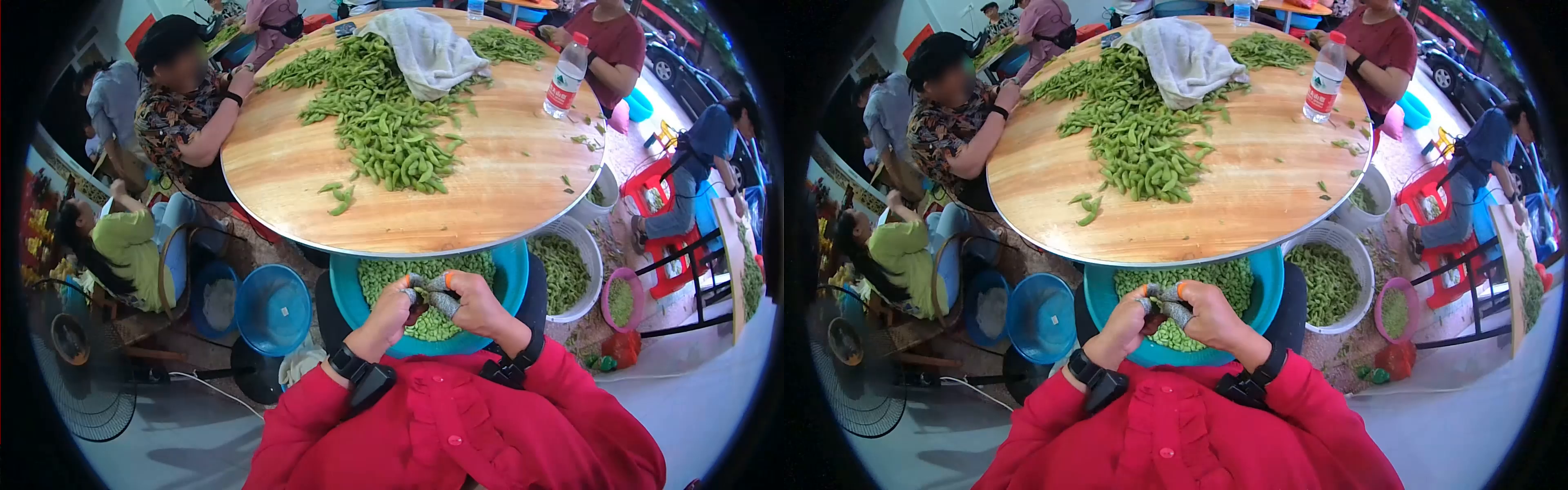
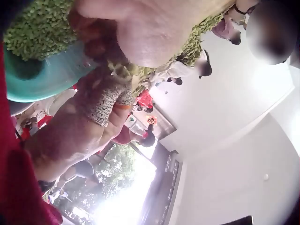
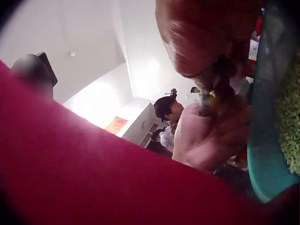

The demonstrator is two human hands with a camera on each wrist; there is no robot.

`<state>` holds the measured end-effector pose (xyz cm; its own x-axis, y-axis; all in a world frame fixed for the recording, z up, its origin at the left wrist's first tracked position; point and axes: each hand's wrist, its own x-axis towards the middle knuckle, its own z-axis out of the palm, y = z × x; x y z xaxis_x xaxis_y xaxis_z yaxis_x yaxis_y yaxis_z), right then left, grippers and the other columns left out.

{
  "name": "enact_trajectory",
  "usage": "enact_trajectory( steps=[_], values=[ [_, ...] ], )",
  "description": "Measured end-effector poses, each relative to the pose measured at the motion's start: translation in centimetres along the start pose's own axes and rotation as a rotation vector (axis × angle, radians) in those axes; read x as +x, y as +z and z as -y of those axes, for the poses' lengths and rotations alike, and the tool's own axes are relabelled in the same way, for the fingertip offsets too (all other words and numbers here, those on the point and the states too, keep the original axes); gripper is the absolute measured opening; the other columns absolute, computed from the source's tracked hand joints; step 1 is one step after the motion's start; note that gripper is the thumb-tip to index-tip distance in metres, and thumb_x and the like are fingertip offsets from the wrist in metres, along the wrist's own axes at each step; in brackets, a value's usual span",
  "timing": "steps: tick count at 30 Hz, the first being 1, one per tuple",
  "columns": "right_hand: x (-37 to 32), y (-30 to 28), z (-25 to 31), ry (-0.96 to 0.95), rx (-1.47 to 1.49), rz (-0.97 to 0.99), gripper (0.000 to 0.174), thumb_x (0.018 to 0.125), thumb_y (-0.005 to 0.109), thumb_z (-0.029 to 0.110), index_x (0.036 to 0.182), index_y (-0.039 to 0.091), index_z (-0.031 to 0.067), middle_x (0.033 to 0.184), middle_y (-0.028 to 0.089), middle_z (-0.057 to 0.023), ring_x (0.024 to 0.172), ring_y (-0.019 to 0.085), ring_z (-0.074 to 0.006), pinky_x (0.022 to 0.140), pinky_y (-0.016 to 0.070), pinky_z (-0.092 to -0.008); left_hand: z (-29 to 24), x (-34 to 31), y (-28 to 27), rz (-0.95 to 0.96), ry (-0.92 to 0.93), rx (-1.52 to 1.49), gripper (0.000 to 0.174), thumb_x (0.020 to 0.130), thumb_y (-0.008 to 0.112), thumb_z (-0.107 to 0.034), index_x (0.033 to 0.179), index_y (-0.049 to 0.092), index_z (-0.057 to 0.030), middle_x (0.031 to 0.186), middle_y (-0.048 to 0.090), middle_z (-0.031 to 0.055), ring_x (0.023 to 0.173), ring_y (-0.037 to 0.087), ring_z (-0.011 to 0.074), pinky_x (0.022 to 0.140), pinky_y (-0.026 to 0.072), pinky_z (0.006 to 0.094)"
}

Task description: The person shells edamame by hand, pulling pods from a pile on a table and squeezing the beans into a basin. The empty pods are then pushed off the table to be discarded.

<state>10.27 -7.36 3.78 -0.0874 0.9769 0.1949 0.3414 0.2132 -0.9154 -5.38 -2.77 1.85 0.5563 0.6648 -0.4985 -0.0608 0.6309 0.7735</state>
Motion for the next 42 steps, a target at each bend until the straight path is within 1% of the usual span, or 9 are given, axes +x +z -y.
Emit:
enact_trajectory(
  steps=[7, 19, 23, 28, 31, 36, 37, 39, 42],
  values=[
    [0.8, 0.0, -2.0, 0.143, 0.043, 0.002, 0.009, 0.074, 0.056, 0.006, 0.072, 0.053, -0.0022, 0.056, 0.048, -0.0132, 0.052, 0.039, -0.0133, 0.048, 0.0368, -0.0301, 0.8, 0.7, -1.2, 0.097, 0.315, 0.496, 0.022, 0.081, 0.054, -0.008, 0.102, 0.048, -0.0035, 0.086, 0.053, -0.0019, 0.078, 0.048, 0.0040, 0.068, 0.0388, 0.0172],
    [1.1, -0.2, -2.5, 0.204, 0.055, 0.170, 0.010, 0.073, 0.059, 0.008, 0.071, 0.054, -0.0016, 0.057, 0.046, -0.0122, 0.053, 0.040, -0.0120, 0.048, 0.0354, -0.0287, 0.0, 1.7, -1.5, 0.052, 0.059, 0.572, 0.009, 0.079, 0.043, -0.008, 0.076, 0.052, -0.0049, 0.055, 0.043, -0.0006, 0.050, 0.039, 0.0077, 0.044, 0.0307, 0.0243],
    [0.8, 0.4, -4.2, 0.164, -0.062, 0.140, 0.013, 0.073, 0.058, 0.009, 0.068, 0.052, -0.0016, 0.059, 0.047, -0.0160, 0.051, 0.042, -0.0219, 0.049, 0.0370, -0.0322, 1.7, 2.9, -1.4, -0.049, 0.053, 0.422, 0.008, 0.076, 0.045, -0.007, 0.076, 0.052, -0.0027, 0.055, 0.044, 0.0004, 0.050, 0.040, 0.0080, 0.044, 0.0306, 0.0245],
    [0.7, -0.7, -4.3, 0.207, -0.086, 0.045, 0.008, 0.070, 0.058, 0.008, 0.075, 0.058, 0.0015, 0.067, 0.054, -0.0178, 0.059, 0.053, -0.0304, 0.054, 0.0417, -0.0343, 3.9, 4.7, -2.2, 0.031, 0.055, 0.625, 0.025, 0.072, 0.038, 0.003, 0.092, 0.052, -0.0003, 0.071, 0.049, 0.0018, 0.064, 0.044, 0.0104, 0.055, 0.0361, 0.0247],
    [-0.7, -5.7, -5.2, 0.269, -0.355, -0.189, 0.005, 0.068, 0.055, 0.004, 0.072, 0.058, 0.0017, 0.067, 0.057, -0.0154, 0.059, 0.055, -0.0266, 0.054, 0.0429, -0.0322, 3.3, 4.4, -2.5, 0.137, 0.106, 0.777, 0.032, 0.073, 0.038, 0.003, 0.104, 0.047, -0.0003, 0.073, 0.049, 0.0024, 0.066, 0.044, 0.0111, 0.058, 0.0377, 0.0258],
    [-4.9, -15.3, -9.6, 0.461, -0.740, -0.554, 0.007, 0.067, 0.056, 0.003, 0.070, 0.053, -0.0028, 0.064, 0.055, -0.0206, 0.062, 0.057, -0.0336, 0.055, 0.0419, -0.0385, 1.3, 4.1, -2.9, 0.167, -0.101, 0.212, 0.031, 0.079, 0.045, 0.001, 0.110, 0.043, -0.0034, 0.082, 0.057, 0.0093, 0.059, 0.046, 0.0078, 0.048, 0.0358, 0.0189],
    [-5.3, -16.3, -9.5, 0.611, -1.018, -0.430, 0.012, 0.068, 0.058, 0.004, 0.078, 0.057, -0.0019, 0.069, 0.057, -0.0204, 0.069, 0.057, -0.0364, 0.059, 0.0433, -0.0391, 1.1, 4.2, -3.0, 0.145, -0.137, 0.121, 0.028, 0.080, 0.046, 0.000, 0.108, 0.043, -0.0039, 0.083, 0.058, 0.0108, 0.057, 0.046, 0.0075, 0.047, 0.0351, 0.0181],
    [-5.3, -15.7, -8.3, 0.543, -0.926, -0.498, 0.018, 0.070, 0.058, 0.005, 0.087, 0.059, -0.0008, 0.074, 0.059, -0.0203, 0.072, 0.058, -0.0337, 0.061, 0.0442, -0.0365, 1.1, 4.3, -3.1, 0.116, -0.188, -0.021, 0.024, 0.082, 0.047, -0.001, 0.106, 0.044, -0.0045, 0.085, 0.059, 0.0129, 0.055, 0.046, 0.0074, 0.044, 0.0344, 0.0175],
    [-3.3, -12.0, -6.3, 0.399, -0.427, -0.251, 0.022, 0.072, 0.058, 0.007, 0.092, 0.058, -0.0004, 0.079, 0.060, -0.0190, 0.071, 0.059, -0.0266, 0.061, 0.0445, -0.0337, 0.9, 4.3, -2.7, 0.118, -0.196, -0.124, 0.014, 0.083, 0.051, -0.005, 0.097, 0.047, -0.0052, 0.080, 0.060, 0.0139, 0.049, 0.047, 0.0081, 0.040, 0.0340, 0.0178]
  ],
)
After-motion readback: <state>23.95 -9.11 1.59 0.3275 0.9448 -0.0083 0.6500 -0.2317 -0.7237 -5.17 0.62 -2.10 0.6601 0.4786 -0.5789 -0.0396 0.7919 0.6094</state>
